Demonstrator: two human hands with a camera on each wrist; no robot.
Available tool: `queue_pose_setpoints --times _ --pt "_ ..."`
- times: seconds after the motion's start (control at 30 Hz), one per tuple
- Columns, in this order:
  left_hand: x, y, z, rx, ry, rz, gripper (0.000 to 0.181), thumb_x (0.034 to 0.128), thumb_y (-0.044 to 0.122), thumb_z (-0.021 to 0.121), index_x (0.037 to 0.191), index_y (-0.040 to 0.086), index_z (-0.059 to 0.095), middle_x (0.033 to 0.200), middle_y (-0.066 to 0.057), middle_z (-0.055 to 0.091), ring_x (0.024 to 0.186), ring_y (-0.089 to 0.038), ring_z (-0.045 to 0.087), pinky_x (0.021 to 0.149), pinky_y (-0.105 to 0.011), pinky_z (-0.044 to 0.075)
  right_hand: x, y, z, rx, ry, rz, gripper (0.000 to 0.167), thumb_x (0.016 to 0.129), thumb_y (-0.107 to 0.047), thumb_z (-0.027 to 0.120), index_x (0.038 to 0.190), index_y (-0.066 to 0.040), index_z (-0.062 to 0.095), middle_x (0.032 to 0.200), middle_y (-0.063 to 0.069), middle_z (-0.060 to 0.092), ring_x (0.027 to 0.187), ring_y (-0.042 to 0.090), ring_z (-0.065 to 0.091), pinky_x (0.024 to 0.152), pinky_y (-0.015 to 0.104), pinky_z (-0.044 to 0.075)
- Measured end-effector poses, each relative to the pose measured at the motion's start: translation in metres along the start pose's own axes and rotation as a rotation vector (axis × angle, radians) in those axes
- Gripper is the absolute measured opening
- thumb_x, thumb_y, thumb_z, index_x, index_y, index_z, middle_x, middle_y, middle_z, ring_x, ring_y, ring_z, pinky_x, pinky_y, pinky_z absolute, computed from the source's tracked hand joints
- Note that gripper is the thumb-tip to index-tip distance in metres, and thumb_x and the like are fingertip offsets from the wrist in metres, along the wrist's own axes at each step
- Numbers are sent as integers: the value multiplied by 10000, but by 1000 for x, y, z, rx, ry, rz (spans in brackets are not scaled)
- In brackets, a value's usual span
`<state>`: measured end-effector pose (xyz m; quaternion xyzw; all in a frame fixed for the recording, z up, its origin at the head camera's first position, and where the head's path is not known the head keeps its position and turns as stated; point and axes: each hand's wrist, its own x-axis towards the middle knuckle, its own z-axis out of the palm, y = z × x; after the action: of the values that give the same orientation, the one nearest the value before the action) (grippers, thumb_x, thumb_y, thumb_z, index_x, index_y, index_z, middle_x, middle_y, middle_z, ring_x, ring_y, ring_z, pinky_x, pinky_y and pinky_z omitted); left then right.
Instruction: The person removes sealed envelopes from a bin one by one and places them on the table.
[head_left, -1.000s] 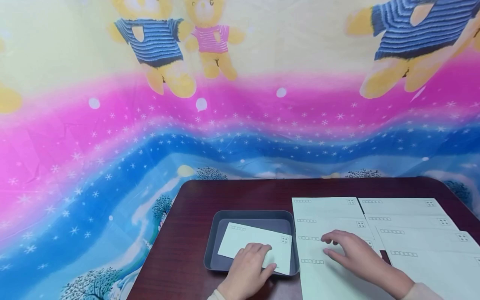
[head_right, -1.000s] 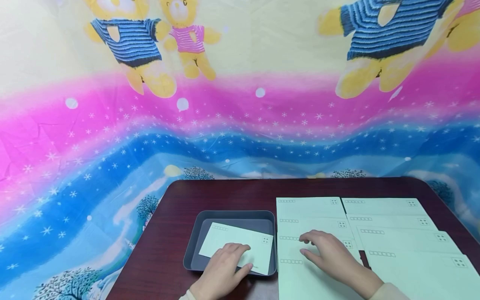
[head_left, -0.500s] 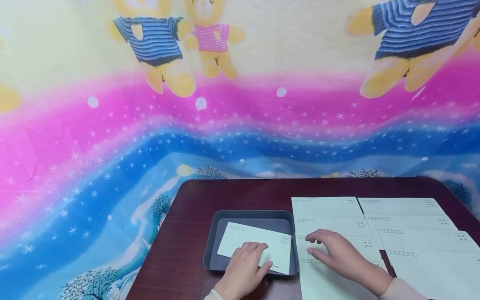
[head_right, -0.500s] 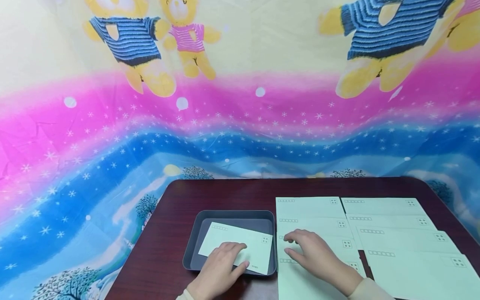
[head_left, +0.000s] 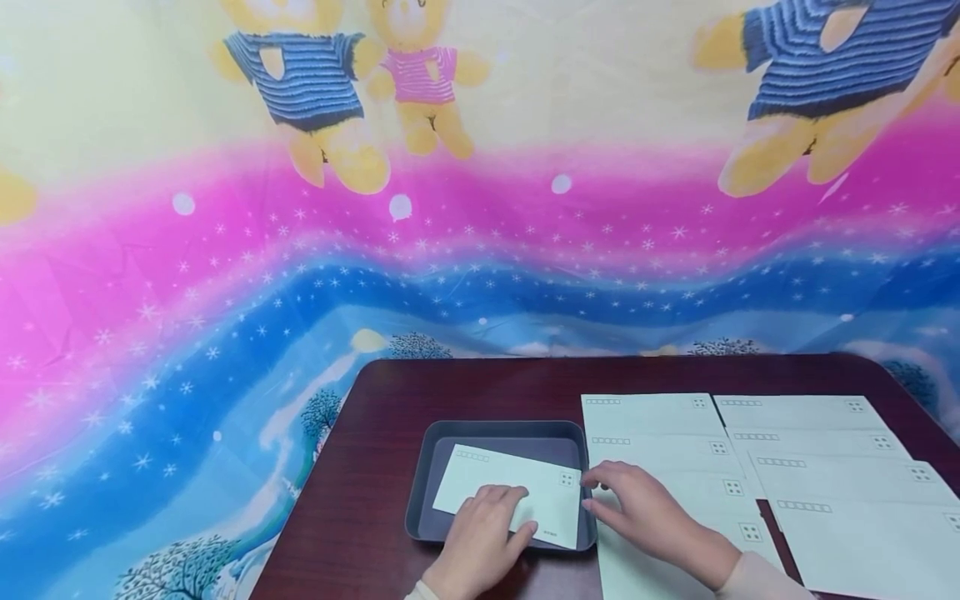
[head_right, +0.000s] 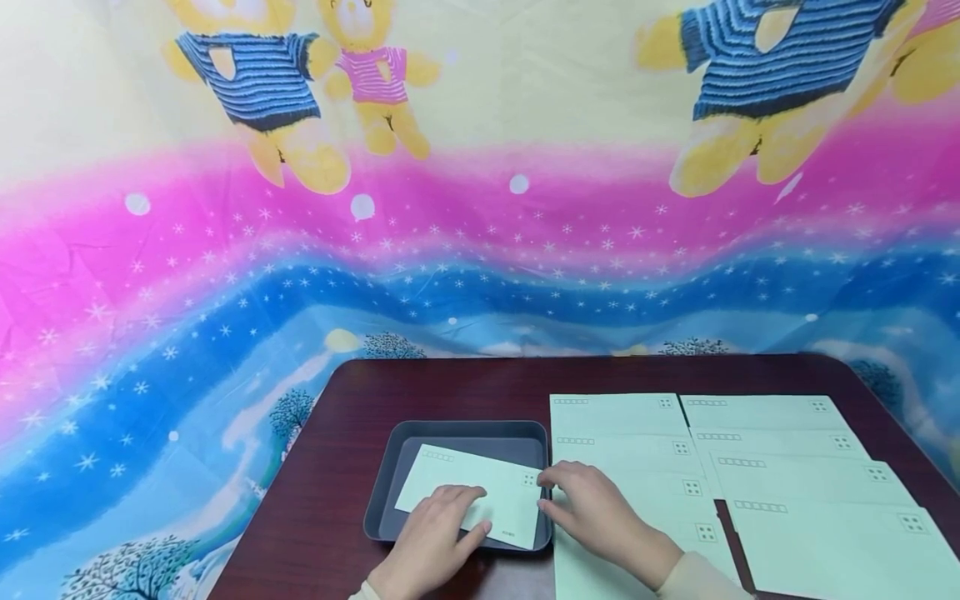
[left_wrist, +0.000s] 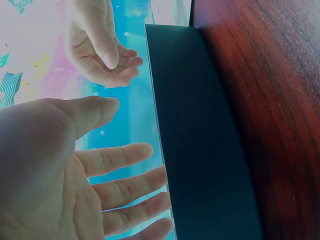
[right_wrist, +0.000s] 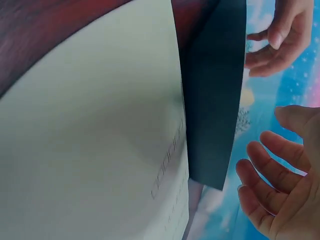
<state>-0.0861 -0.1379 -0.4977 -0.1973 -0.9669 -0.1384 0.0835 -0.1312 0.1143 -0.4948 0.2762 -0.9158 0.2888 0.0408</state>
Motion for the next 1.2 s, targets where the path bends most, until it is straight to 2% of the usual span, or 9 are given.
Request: queue_pose_setpoints --times 0.2,0.37,0.53,0.73,1.0,1.2 --pt "1 -5 0 11 17 -26 368 936 381 689 1218 144 689 1167 -13 728 1117 -198 658 878 -409 546 9 -10 13 -34 10 -63 183 875 -192 774 1042 -124 745 989 -42 743 925 120 682 815 367 564" --pt "2 -13 0 20 37 -52 364 926 370 699 1206 138 693 1163 -21 731 1104 -209 667 862 -413 553 17 -14 22 -67 -18 -125 213 867 -214 786 1055 -127 734 1016 -37 726 945 130 663 818 365 554" --pt "3 -19 0 12 40 -78 366 924 362 703 1203 125 696 1165 -36 735 1096 -230 674 840 -433 561 26 -19 29 -80 -50 -130 261 864 -237 791 1087 -121 722 1049 -12 703 967 141 635 829 360 546" --pt "3 -26 0 11 72 -86 366 904 346 726 1185 112 706 1149 -45 742 1080 -243 682 836 -447 561 34 -21 39 -118 -29 -139 324 838 -230 810 1114 -94 710 1164 56 707 1135 236 630 962 432 533" --pt "3 -35 -2 7 47 -119 361 903 336 729 1178 104 707 1144 -64 745 1084 -261 684 855 -466 564 41 -22 52 -157 -76 -80 602 757 -254 870 1269 -27 648 1314 231 630 1242 378 583 1014 507 505" --pt "3 -41 -1 14 39 -140 367 898 337 731 1176 98 708 1138 -76 747 1077 -272 688 844 -479 566 40 -25 59 -190 -138 -6 805 708 -345 897 1375 -35 572 1352 309 582 1283 454 549 1069 543 462"
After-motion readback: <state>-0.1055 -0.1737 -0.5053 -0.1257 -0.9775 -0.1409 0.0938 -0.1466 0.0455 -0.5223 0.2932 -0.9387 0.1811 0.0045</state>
